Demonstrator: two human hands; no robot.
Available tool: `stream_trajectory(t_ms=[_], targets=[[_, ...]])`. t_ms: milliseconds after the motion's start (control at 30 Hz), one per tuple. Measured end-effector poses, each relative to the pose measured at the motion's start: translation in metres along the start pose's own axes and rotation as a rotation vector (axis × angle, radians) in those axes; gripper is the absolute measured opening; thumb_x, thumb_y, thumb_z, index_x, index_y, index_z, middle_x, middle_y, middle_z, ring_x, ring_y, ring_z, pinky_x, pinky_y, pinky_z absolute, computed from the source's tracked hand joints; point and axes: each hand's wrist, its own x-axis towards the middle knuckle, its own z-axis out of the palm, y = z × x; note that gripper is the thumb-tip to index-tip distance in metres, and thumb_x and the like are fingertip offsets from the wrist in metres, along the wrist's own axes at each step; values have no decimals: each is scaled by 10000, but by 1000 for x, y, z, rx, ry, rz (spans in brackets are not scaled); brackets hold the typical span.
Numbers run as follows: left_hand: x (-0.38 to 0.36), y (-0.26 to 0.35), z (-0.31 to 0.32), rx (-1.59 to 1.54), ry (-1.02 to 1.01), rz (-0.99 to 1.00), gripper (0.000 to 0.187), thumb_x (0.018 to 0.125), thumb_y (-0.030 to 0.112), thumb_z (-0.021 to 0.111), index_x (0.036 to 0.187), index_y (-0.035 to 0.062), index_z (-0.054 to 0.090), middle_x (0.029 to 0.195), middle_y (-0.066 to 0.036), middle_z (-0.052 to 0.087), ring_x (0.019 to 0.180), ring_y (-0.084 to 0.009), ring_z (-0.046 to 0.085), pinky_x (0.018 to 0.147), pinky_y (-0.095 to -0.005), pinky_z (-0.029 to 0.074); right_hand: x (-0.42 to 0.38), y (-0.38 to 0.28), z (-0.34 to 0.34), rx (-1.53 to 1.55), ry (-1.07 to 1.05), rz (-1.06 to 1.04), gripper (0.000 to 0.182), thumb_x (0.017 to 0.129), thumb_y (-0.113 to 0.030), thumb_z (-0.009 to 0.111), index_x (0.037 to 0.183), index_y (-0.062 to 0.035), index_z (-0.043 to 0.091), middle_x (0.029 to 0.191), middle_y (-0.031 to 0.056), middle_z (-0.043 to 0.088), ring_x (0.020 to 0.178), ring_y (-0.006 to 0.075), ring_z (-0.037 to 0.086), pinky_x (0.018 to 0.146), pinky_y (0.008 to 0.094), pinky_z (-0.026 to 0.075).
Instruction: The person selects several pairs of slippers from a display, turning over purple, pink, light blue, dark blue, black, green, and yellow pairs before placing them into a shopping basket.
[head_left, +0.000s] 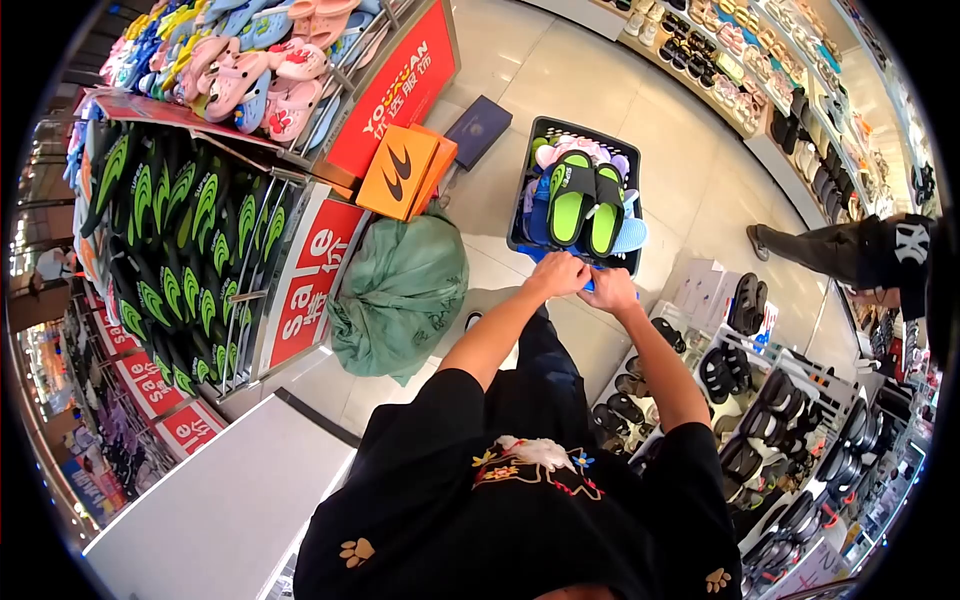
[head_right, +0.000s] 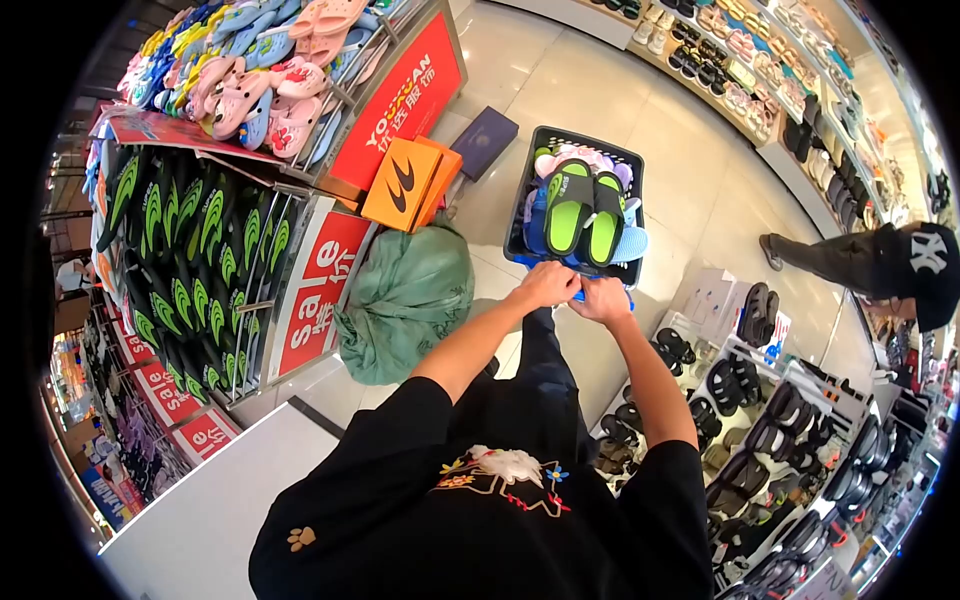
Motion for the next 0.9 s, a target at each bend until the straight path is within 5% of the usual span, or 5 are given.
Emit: stream_trajectory(t_ms=[667, 900], targets=[[180, -41, -71, 117, 110, -101, 313, 852, 241, 503, 709, 8, 655, 710, -220, 621, 705, -401, 599, 690, -488, 481, 172, 108, -51, 127, -73, -63, 390, 768, -393, 602, 908, -33, 650, 680, 178, 653, 622, 335, 643, 632, 424, 518], [231, -70, -88, 178, 89, -104, 326, 848, 260, 500, 709, 9, 655, 735, -217, 633, 721, -398, 612, 699, -480, 497, 225, 137, -42, 133, 44, -104, 362, 752, -386, 619, 851, -39, 646, 631, 158, 636, 564, 319, 628, 567, 416, 512]])
